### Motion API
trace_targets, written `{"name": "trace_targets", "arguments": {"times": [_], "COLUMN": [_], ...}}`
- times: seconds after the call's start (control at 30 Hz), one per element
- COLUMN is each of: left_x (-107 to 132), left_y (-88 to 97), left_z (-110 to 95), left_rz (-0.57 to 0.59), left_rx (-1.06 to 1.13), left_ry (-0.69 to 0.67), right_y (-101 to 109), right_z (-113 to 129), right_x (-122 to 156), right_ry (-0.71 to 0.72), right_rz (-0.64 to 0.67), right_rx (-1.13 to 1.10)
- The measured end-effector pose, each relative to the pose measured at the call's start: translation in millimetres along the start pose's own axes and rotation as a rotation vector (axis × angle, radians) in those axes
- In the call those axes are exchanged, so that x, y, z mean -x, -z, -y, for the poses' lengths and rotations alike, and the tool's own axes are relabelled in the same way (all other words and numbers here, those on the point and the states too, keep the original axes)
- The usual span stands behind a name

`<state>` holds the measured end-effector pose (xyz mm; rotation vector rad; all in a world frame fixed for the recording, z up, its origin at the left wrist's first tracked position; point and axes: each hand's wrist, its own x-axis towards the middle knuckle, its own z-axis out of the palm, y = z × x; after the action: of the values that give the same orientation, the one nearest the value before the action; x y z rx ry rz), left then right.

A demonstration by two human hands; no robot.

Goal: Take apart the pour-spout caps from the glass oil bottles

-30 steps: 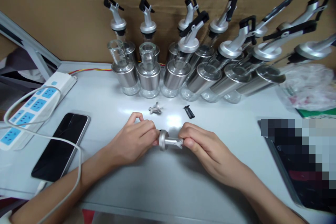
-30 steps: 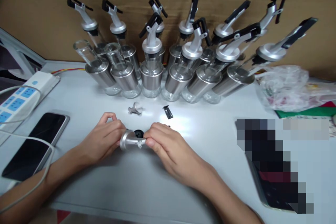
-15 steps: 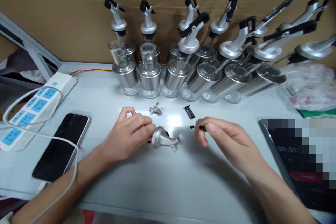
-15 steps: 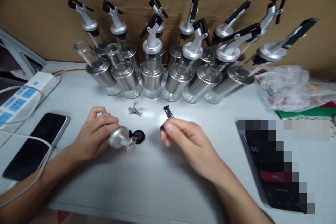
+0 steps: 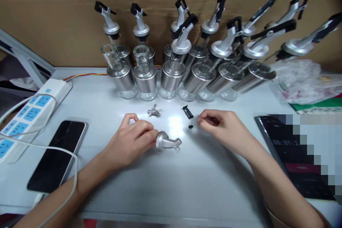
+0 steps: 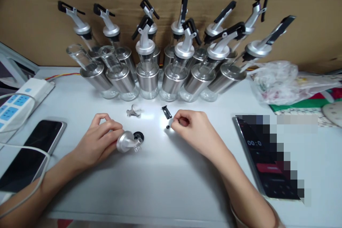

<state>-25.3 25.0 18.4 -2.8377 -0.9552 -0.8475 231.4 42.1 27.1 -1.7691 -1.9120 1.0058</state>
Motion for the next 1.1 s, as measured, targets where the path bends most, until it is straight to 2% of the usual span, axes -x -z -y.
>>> {"name": "trace_targets", "arguments": {"times": [0.33,0.5,0.93,1.1], "left_x": [0.3,-0.5,1.0,1.6], "left_y": [-1.0,-1.1,-2.2,-2.5], "left_z": [0.0,-0.7,-0.2,0.5], "left_rz": [0.026,0.006,0.006,0.019], "left_rx": [0.016,0.002,0.010,0.002], "left_ry": [0.000,-0.010,-0.014,-0.006], "right_y": [2.1,0.8,-3.1,-0.7], "right_z": [-8.8,-11.5,-9.2,-10.5], "right_x": [0.5,0.3,0.1,1.1], "right_ry": [0.153,0.245,0.252,0.209], "right_rz": [0.037,0.074,0.115,0.217], "right_rx": [0.180,0.176,0.139,0.112]}}
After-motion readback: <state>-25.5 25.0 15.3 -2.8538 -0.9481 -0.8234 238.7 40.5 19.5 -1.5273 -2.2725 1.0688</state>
